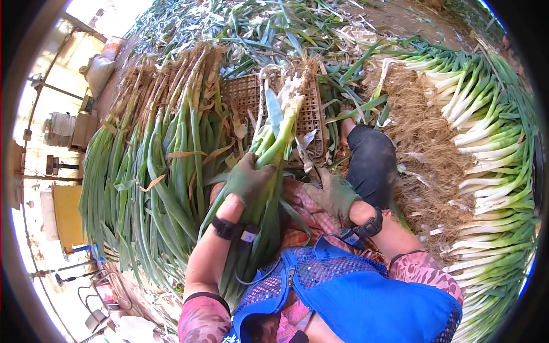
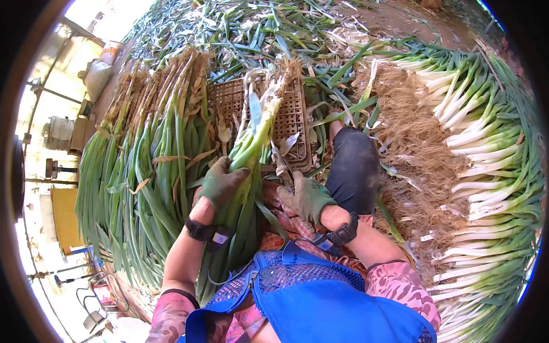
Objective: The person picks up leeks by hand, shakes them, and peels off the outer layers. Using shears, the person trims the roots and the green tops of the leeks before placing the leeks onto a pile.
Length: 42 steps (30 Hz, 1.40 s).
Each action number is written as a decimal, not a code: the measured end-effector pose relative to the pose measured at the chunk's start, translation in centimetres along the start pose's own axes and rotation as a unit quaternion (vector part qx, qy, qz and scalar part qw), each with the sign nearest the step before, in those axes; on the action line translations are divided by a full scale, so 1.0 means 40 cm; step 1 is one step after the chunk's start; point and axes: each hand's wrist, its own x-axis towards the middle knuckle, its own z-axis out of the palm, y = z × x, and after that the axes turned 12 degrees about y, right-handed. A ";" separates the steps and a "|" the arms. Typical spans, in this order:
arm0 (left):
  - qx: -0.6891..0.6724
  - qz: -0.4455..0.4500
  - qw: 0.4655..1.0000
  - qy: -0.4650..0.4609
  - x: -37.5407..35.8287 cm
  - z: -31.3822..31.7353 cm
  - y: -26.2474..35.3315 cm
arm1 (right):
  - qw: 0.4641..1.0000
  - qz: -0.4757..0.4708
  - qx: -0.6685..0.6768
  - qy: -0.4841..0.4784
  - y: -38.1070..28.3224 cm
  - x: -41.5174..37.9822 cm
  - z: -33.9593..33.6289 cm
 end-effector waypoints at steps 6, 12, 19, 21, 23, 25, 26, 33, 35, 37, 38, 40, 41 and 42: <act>0.025 -0.036 0.998 0.036 0.012 0.032 -0.034 | 0.993 -0.054 -0.031 -0.102 -0.023 -0.086 -0.020; 0.136 0.006 0.988 0.073 -0.016 0.034 0.028 | 0.998 0.005 -0.039 -0.041 -0.015 -0.027 -0.009; 0.192 0.003 0.980 0.051 0.012 0.081 -0.024 | 0.999 -0.001 -0.041 0.003 0.013 0.125 0.103; 0.189 -0.001 0.981 0.041 0.017 0.078 -0.026 | 1.000 0.009 -0.025 -0.001 0.009 0.146 0.104; 0.191 -0.003 0.981 0.034 0.018 0.078 -0.027 | 0.999 0.024 -0.022 0.000 -0.004 0.224 0.098; 0.199 -0.001 0.980 0.032 0.016 0.080 -0.025 | 0.998 0.042 -0.046 0.021 -0.006 0.332 0.105; 0.208 0.001 0.978 0.031 0.014 0.080 -0.023 | 0.998 0.058 -0.013 0.004 0.013 0.401 0.123; 0.219 -0.015 0.976 0.010 0.018 0.077 -0.014 | 0.996 0.052 -0.031 -0.064 -0.033 0.357 0.052; 0.192 -0.017 0.981 0.005 0.026 0.078 -0.030 | 0.997 0.021 -0.063 -0.042 0.001 0.344 0.077; 0.172 0.012 0.985 0.025 0.021 0.085 -0.046 | 0.998 -0.005 -0.056 -0.035 0.001 0.356 0.072; 0.163 0.027 0.986 0.036 0.023 0.081 -0.049 | 0.998 0.010 -0.045 -0.035 -0.005 0.377 0.067; 0.187 0.023 0.982 -0.007 0.025 0.063 -0.035 | 0.998 0.020 -0.062 -0.017 -0.014 0.435 0.068; 0.198 0.021 0.980 -0.028 0.024 0.055 -0.024 | 0.998 0.027 -0.061 -0.004 0.000 0.466 0.081; 0.214 0.019 0.976 -0.031 0.020 0.051 -0.015 | 0.996 0.030 -0.082 0.004 -0.018 0.466 0.072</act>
